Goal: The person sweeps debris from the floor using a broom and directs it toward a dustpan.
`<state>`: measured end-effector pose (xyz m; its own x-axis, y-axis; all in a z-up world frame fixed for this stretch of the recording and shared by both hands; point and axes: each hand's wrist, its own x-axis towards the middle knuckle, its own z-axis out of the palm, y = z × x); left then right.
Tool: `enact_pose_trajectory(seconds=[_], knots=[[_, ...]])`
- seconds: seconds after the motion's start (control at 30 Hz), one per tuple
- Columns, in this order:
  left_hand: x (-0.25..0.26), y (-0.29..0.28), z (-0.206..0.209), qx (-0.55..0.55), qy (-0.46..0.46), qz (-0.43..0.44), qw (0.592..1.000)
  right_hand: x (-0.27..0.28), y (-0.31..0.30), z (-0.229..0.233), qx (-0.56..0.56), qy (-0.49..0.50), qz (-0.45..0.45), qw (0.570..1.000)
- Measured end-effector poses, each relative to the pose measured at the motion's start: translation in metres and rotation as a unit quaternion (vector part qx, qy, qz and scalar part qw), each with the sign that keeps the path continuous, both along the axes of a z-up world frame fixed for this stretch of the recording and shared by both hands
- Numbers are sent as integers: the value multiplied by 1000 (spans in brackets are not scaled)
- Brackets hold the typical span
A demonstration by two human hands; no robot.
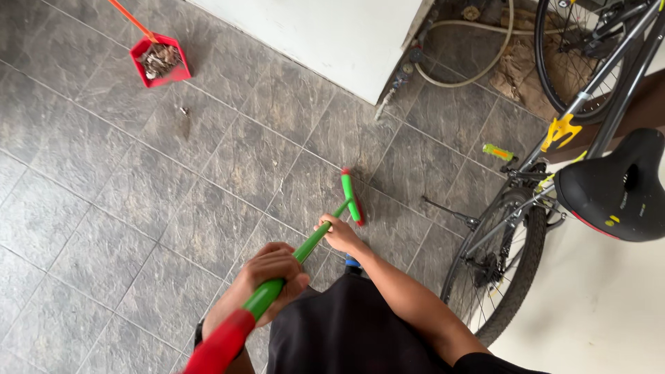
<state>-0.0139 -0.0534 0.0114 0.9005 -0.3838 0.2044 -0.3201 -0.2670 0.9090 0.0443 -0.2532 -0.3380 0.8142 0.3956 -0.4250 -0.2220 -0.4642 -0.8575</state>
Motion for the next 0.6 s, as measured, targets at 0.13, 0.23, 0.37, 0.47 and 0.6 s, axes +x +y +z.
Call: enact_pose_trajectory(seconds=[0.13,0.23,0.37,0.47,0.6], knots=[[-11,4,5,-41,-20,-41,998,-8,-10,26,-12,133,41,990],[-27,16,-5,-63,1,-49,997,-34,-45,19,71,145,51,986],[-40,20,-37,-83,128,13,988,-65,-84,2,26,195,-3,980],[-48,18,-63,-83,291,48,952,-83,-87,-5,-40,105,-27,993],[-60,46,-72,-100,207,-33,973,-98,-37,-11,-73,106,-79,989]])
